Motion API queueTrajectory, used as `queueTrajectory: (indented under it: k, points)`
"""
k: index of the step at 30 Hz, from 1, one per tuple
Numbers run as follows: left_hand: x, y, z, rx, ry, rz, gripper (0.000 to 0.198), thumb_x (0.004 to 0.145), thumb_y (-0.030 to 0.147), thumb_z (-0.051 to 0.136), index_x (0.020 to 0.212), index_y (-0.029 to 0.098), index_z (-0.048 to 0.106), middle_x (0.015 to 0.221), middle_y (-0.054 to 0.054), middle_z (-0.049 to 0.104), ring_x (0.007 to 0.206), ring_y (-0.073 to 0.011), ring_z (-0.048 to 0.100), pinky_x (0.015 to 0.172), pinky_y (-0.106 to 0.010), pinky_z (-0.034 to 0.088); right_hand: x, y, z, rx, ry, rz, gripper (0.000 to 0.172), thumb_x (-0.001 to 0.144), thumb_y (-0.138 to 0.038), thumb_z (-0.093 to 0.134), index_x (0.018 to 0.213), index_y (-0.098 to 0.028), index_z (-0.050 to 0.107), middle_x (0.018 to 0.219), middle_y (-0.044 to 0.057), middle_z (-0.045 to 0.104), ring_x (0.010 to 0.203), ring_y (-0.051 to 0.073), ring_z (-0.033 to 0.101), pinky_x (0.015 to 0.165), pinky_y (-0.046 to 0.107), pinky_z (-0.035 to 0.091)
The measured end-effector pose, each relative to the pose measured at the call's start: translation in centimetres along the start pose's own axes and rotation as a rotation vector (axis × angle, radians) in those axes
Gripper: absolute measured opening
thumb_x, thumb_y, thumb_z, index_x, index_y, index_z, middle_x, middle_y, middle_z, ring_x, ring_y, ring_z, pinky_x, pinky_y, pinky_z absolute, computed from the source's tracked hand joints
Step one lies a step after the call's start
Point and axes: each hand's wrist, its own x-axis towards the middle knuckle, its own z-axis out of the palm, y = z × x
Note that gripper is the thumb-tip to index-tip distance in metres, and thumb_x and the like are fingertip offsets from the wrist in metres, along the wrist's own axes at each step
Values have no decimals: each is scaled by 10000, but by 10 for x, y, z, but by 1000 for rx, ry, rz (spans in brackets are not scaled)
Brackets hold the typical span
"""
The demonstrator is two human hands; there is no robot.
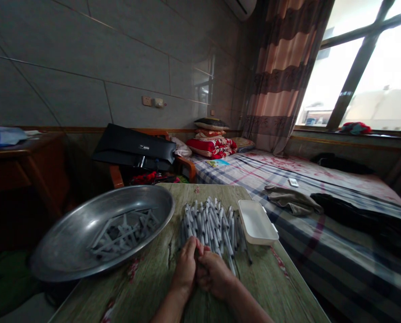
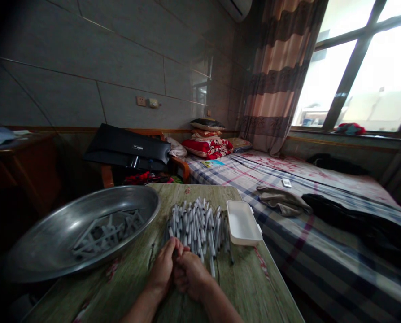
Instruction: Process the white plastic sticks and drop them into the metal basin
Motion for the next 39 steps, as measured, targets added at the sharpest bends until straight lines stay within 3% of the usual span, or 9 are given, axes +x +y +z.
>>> queueTrajectory:
  k: [6, 13, 17, 21, 25, 28, 39]
  points:
    - [1, 3, 2, 118, 71, 62, 494, 737, 689, 515, 533, 240, 496, 564, 8, 544, 672, -217, 604, 741, -351, 493, 3, 3, 1, -37, 8, -191, 372, 645, -458, 684, 741, -217, 417, 481, -119, 382, 319, 28, 266, 340, 164, 137]
    - [4, -4, 0, -52, 55, -34, 482, 701, 675, 574, 569, 222, 475, 557, 24, 517, 670, -208, 608, 757, -361, 495, 5, 5, 4, -225, -17, -307, 468, 682, -625, 638, 678, -199, 445, 455, -107, 376, 314, 30, 263, 331, 197, 179]
    - [1, 2, -1, 86, 38, 51, 464, 746, 660, 526, 565, 234, 486, 574, 16, 529, 698, -216, 618, 767, -352, 484, 0, 0, 10, -240, -21, -333, 488, 681, -649, 636, 697, -195, 459, 473, -108, 361, 346, 28, 263, 358, 198, 202]
    - [-1, 9, 0, 152, 45, 86, 470, 765, 657, 485, 547, 240, 484, 578, 5, 539, 684, -212, 610, 753, -339, 476, -2, -4, 10, -237, -23, -302, 401, 708, -553, 635, 679, -202, 443, 458, -106, 358, 339, 36, 266, 353, 195, 192]
    - [-1, 9, 1, 142, 72, 34, 466, 739, 666, 492, 545, 242, 490, 579, -10, 567, 681, -217, 607, 748, -343, 475, 2, -5, 6, -113, 57, -103, 223, 725, -382, 516, 654, -219, 382, 433, -88, 382, 305, 48, 260, 344, 190, 134]
    - [0, 8, 1, 133, 89, 2, 453, 732, 664, 495, 555, 246, 499, 587, -16, 584, 673, -225, 611, 741, -355, 481, 3, -4, 3, -72, 60, -86, 152, 709, -314, 483, 673, -222, 368, 443, -83, 401, 300, 48, 259, 355, 176, 122]
    - [2, 5, -2, 131, 80, 48, 446, 779, 621, 481, 543, 243, 461, 539, 22, 519, 657, -214, 624, 721, -344, 496, -4, -7, 5, -108, -47, -147, 271, 706, -371, 590, 724, -226, 361, 483, -113, 369, 322, 33, 250, 362, 166, 140]
